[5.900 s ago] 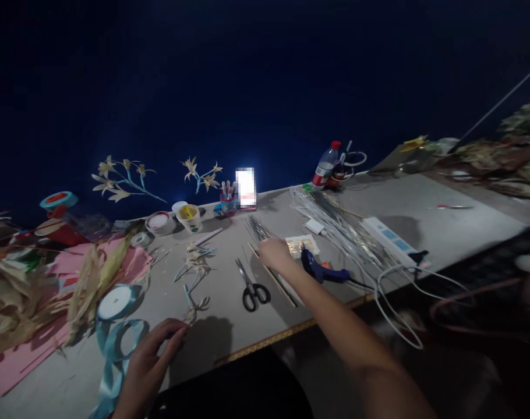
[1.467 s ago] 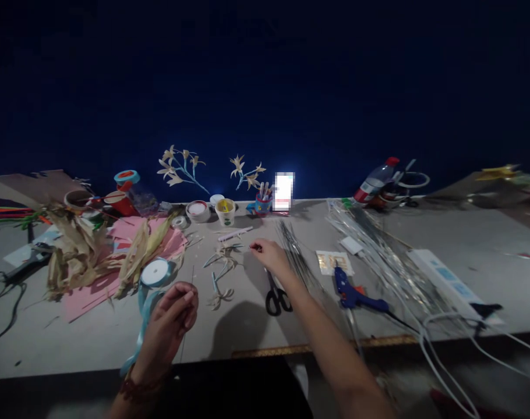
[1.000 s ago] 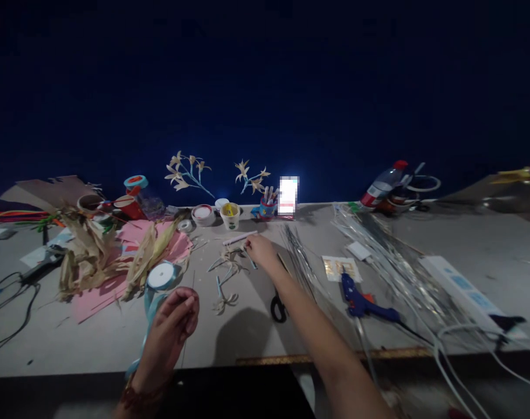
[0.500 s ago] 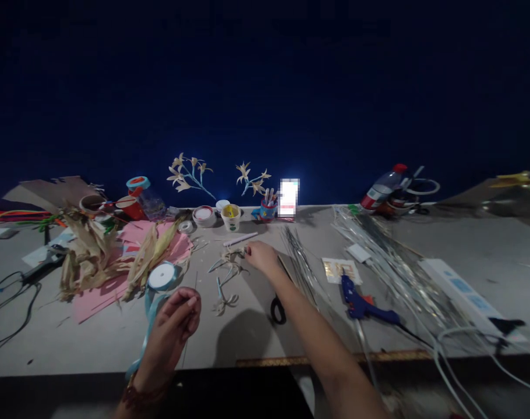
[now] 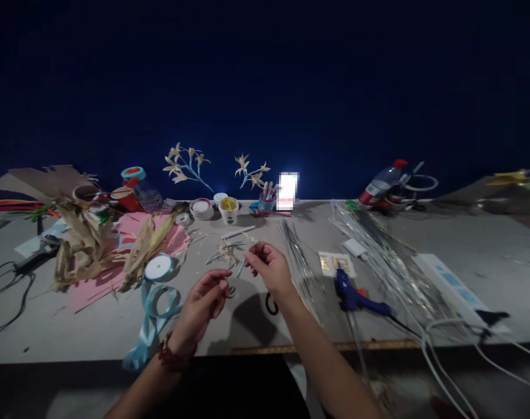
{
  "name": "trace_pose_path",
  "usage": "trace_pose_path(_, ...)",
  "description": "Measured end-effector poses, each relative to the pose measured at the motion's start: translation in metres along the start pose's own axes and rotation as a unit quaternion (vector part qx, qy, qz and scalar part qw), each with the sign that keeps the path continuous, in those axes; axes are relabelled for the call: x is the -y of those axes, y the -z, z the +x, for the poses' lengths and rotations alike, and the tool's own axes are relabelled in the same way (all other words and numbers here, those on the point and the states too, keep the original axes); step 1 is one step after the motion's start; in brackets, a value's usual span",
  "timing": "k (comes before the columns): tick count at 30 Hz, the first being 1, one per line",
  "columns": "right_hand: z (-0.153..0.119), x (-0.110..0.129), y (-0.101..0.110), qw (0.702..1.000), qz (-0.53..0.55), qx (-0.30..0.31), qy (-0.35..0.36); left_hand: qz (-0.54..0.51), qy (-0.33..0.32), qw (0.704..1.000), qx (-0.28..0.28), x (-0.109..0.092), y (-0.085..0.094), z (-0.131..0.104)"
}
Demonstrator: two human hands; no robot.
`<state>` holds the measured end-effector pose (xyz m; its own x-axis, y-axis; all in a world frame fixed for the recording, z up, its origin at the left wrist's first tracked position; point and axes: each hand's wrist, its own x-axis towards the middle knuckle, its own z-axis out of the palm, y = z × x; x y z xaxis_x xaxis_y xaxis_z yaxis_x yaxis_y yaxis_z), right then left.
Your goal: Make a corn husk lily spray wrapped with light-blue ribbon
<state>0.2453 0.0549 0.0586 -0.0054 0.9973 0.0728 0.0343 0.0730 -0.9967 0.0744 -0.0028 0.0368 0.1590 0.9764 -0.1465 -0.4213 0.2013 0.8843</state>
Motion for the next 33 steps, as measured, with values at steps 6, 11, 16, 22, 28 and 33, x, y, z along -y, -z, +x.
trace_pose_path(6,-0.016,0.01,-0.001,0.993,0.109,-0.03,0.017,0.045,-0.004,0.998,0.041,0.003,-0.013,-0.005)
trace_pose_path(11,-0.021,0.012,-0.002,0.993,0.108,-0.032,0.016,0.04,-0.027,0.998,0.029,0.002,-0.017,-0.008)
trace_pose_path(16,-0.024,0.009,-0.002,0.993,0.109,-0.035,0.027,0.041,-0.029,0.999,0.015,0.002,-0.02,-0.007)
trace_pose_path(22,-0.027,0.012,0.001,0.995,0.081,-0.045,0.039,0.052,-0.029,0.998,0.014,0.001,-0.023,-0.007)
trace_pose_path(28,-0.03,0.014,0.0,0.996,0.053,-0.047,0.053,0.068,-0.015,0.997,0.02,-0.004,-0.028,-0.01)
trace_pose_path(33,-0.032,0.014,-0.002,0.995,0.041,-0.051,0.07,0.117,-0.018,0.993,0.011,-0.001,-0.026,-0.008)
